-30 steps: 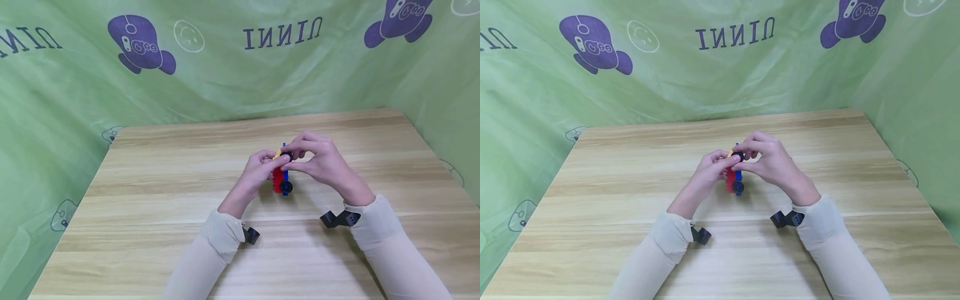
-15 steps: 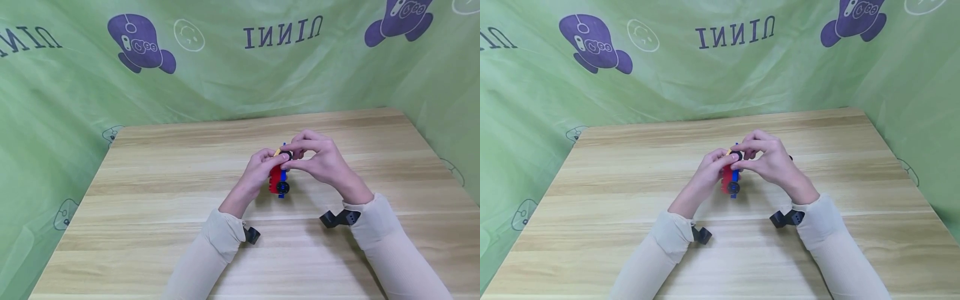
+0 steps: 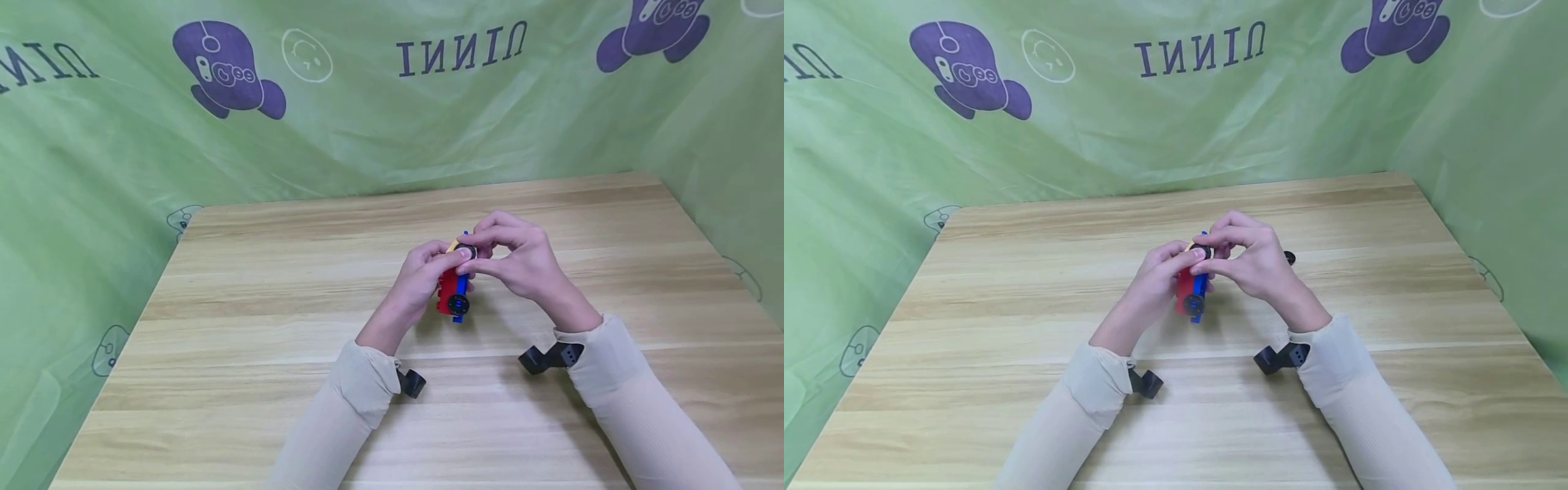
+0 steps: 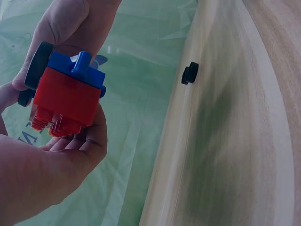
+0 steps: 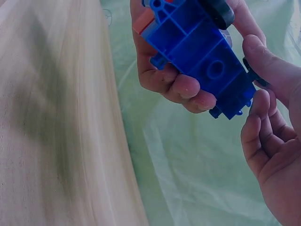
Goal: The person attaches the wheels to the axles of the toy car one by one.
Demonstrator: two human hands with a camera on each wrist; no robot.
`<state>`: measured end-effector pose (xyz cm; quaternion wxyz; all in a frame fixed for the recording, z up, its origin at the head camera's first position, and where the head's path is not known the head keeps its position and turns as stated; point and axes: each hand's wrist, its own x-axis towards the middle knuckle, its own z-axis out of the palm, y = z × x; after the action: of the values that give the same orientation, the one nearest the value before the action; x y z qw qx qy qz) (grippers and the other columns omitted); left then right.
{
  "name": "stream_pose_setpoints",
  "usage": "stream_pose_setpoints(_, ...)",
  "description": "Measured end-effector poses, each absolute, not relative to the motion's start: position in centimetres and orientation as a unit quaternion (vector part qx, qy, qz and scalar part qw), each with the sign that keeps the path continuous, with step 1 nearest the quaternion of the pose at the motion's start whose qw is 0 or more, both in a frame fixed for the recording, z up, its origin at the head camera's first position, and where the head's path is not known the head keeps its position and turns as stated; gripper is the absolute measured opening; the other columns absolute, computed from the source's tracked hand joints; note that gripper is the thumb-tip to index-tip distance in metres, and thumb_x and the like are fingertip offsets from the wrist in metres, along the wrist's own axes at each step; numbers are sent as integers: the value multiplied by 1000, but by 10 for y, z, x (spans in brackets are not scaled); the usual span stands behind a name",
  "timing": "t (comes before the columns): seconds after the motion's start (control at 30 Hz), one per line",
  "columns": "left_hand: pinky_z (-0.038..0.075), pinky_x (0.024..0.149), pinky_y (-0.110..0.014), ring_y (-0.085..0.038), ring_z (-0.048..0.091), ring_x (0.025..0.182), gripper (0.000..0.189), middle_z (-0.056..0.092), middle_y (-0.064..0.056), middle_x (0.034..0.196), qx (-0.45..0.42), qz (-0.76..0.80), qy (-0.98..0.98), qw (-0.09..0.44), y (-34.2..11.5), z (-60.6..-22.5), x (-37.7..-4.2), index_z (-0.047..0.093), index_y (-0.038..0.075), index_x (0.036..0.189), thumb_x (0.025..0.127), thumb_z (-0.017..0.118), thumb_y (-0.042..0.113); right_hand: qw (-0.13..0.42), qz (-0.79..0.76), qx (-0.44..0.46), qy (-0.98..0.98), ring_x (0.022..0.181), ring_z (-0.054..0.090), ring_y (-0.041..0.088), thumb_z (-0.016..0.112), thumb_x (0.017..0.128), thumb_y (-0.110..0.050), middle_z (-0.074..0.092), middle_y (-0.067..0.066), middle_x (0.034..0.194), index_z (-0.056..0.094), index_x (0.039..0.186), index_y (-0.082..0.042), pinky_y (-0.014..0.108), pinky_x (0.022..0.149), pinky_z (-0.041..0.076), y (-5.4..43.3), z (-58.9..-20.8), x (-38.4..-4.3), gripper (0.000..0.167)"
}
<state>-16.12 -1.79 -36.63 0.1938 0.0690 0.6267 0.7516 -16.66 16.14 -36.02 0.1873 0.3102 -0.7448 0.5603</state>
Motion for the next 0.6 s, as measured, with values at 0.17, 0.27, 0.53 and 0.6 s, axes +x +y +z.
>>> stream_pose_setpoints(0.17, 57, 61, -25, -15, 70, 62, 15, 69, 0, 72, 71, 761, 612, 202, -18, -365, -161, 57, 6, 93, 97, 64, 19, 192, 570, 314, -735, 69, 56, 9, 86, 58, 20, 64, -6, 85, 77, 95, 9, 17, 62, 47, 161, -360, -166, 39)
stream_pose_setpoints(0.27, 57, 61, -26, -15, 70, 61, 14, 69, 0, 72, 70, 767, 605, 205, -17, -365, -161, 57, 6, 92, 97, 64, 18, 193, 576, 315, -729, 69, 57, 9, 86, 60, 18, 64, -6, 85, 77, 95, 8, 17, 63, 47, 161, -360, -166, 38)
stream_pose_setpoints(0.53, 59, 63, -28, -16, 68, 59, 12, 67, -2, 73, 62, 782, 583, 210, -13, -367, -161, 57, 8, 91, 98, 61, 17, 191, 604, 326, -702, 74, 60, 8, 88, 69, -19, 66, -6, 86, 76, 93, 10, 16, 66, 49, 160, -365, -168, 40)
stream_pose_setpoints(0.6, 59, 63, -28, -16, 67, 59, 12, 67, -3, 73, 58, 783, 583, 208, -13, -368, -161, 57, 8, 92, 98, 61, 18, 183, 618, 327, -691, 78, 62, 8, 88, 69, -14, 67, -5, 87, 76, 94, 10, 15, 69, 52, 160, -365, -168, 36)
